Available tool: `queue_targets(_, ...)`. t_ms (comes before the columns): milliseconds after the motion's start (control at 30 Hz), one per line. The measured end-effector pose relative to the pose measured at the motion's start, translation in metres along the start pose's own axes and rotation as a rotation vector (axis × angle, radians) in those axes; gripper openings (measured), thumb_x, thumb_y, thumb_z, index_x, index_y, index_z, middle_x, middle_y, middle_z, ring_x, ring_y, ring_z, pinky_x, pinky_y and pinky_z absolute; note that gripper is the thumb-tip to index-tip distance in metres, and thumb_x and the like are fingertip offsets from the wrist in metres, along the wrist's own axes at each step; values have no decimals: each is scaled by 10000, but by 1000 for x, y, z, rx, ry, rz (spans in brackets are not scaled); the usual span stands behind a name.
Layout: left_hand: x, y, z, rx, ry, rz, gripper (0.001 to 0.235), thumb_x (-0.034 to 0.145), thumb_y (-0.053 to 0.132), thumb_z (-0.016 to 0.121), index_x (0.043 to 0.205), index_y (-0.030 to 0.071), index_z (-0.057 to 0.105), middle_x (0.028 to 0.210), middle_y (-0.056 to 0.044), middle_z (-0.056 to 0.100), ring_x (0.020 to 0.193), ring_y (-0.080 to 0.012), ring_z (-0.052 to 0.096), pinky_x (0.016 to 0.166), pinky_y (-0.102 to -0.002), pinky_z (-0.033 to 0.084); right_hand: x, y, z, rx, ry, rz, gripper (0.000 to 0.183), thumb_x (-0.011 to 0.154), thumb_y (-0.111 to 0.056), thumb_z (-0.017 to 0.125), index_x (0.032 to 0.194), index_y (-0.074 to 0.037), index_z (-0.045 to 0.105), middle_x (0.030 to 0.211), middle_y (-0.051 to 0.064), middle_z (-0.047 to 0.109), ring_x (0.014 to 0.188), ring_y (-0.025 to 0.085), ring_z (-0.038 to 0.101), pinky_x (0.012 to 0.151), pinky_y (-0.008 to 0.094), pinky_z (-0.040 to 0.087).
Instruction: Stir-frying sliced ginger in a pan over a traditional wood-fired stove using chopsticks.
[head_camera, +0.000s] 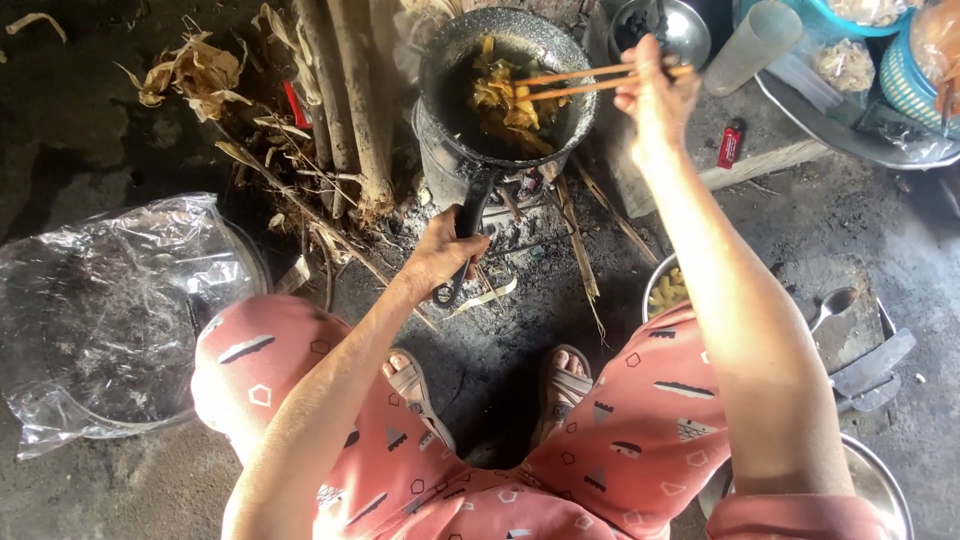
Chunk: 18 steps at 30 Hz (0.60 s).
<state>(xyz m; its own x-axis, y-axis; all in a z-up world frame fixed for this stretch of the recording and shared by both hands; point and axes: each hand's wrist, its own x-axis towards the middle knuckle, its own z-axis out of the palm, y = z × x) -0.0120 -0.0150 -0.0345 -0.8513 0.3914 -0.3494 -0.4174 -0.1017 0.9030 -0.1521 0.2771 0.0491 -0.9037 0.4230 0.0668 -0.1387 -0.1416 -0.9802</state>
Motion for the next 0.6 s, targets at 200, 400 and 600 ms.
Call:
queue_targets(200,8,-4,-10,-85,-23,-67,498,932,-95,636,1329,64,381,865,-161,611,464,-168,576,383,-258,582,11,-16,-12,-520,-214,-879,398,1169,-321,586,974,-4,726,837,132,771,646,171,756,446,244,621)
queue_targets(400,-3,13,-5,46,10,-72,310,913,-50,666,1125,47,461,790,-120,612,465,-161,580,397,-258,582,16,11,-11,-550,-227,-597,315,1107,-282,666,1107,27,726,918,139,802,748,170,836,492,230,723)
queue_targets(600,0,13,-4,-9,-3,-73,341,869,-35,633,1150,48,459,793,-100,571,468,-156,551,414,-274,561,-1,-17,1,-397,-397,-589,237,1151,-173,616,1080,33,709,982,199,773,792,240,807,589,274,726)
